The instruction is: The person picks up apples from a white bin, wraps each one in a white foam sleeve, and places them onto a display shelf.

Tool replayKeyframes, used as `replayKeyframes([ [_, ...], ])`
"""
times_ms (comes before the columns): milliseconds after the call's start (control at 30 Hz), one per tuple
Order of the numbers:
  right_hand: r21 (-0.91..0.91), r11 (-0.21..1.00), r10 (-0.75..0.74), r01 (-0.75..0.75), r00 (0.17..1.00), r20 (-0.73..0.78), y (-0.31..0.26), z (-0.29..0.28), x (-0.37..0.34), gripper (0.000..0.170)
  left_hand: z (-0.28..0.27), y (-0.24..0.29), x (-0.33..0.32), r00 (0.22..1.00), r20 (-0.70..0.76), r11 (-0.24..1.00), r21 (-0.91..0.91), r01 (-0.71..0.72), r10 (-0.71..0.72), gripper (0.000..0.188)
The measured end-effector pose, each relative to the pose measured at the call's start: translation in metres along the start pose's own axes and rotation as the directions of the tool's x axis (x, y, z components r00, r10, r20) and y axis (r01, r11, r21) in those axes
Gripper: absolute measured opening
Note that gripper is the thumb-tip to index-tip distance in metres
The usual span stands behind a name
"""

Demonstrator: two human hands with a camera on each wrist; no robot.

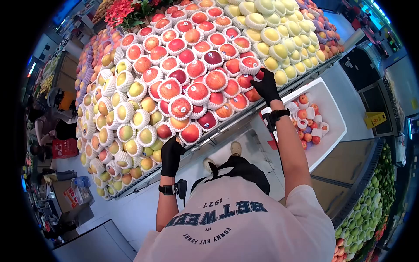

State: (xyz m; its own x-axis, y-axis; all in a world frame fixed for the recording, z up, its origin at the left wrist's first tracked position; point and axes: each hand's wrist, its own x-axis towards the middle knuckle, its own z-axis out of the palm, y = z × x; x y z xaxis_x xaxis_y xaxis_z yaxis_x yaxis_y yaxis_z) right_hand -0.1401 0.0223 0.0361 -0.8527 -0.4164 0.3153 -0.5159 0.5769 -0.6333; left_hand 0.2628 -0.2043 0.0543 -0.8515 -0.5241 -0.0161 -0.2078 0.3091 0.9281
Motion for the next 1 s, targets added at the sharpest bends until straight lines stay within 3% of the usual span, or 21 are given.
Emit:
replayKeyframes([
  [33,-0.056,0.997,-0.058,0.057,0.998,-0.024,-0.007,0.002,0.010,0.074,-0.001,0.001,0.001,1.000,0.000,0.997,0.072,-0.007,0.007,0.016],
  [133,-0.234,0.965,-0.134,0.121,0.990,-0.037,-0.016,0.015,0.037,0.081,0.008,-0.004,0.006,0.985,-0.003,0.923,-0.351,0.159,-0.171,0.021],
  [200,-0.317,0.941,-0.115,0.120,0.993,0.034,-0.015,0.023,0.055,0.089,0.013,0.000,0.010,0.942,0.065,0.681,-0.675,0.284,-0.329,0.026],
  [300,-0.434,0.901,0.039,0.026,0.989,0.142,-0.026,0.029,0.067,0.092,0.019,0.016,0.015,0.971,0.014,0.825,-0.525,0.210,-0.238,0.026],
  [333,-0.486,0.874,0.105,-0.005,0.978,0.179,-0.031,0.028,0.071,0.092,0.021,0.014,0.017,0.952,0.063,0.700,-0.664,0.263,-0.298,0.024],
  [467,-0.532,0.847,0.113,0.008,0.974,0.195,-0.020,0.041,0.083,0.090,0.030,0.030,0.029,0.972,0.049,0.781,-0.586,0.215,-0.231,0.021],
  [567,-0.515,0.854,0.236,-0.080,0.940,0.246,-0.043,0.020,0.084,0.088,0.042,0.041,0.041,0.948,0.072,0.676,-0.684,0.273,-0.310,0.021],
  [700,-0.075,0.991,0.120,-0.108,0.976,0.183,-0.053,-0.010,0.081,0.082,0.067,0.068,0.059,0.929,0.114,0.676,-0.656,0.337,-0.352,0.020],
  [733,0.087,0.993,0.067,-0.084,0.982,0.177,-0.043,-0.005,0.082,0.080,0.072,0.063,0.064,0.941,0.148,0.682,-0.655,0.325,-0.306,0.019],
  [833,0.450,0.881,0.049,-0.146,0.974,0.221,-0.048,-0.007,0.071,0.082,0.091,0.082,0.082,0.935,0.126,0.656,-0.681,0.324,-0.331,0.021],
  [900,0.587,0.770,0.024,-0.250,0.931,0.365,-0.052,-0.005,0.063,0.082,0.098,0.085,0.091,0.945,0.166,0.629,-0.712,0.313,-0.282,0.026],
  [967,0.643,0.740,-0.051,-0.198,0.937,0.347,-0.058,-0.006,0.051,0.080,0.111,0.105,0.104,0.949,0.148,0.594,-0.749,0.292,-0.280,0.027],
  [1000,0.666,0.704,-0.056,-0.247,0.915,0.398,-0.066,-0.010,0.047,0.081,0.113,0.104,0.111,0.964,0.197,0.576,-0.773,0.265,-0.179,0.033],
])
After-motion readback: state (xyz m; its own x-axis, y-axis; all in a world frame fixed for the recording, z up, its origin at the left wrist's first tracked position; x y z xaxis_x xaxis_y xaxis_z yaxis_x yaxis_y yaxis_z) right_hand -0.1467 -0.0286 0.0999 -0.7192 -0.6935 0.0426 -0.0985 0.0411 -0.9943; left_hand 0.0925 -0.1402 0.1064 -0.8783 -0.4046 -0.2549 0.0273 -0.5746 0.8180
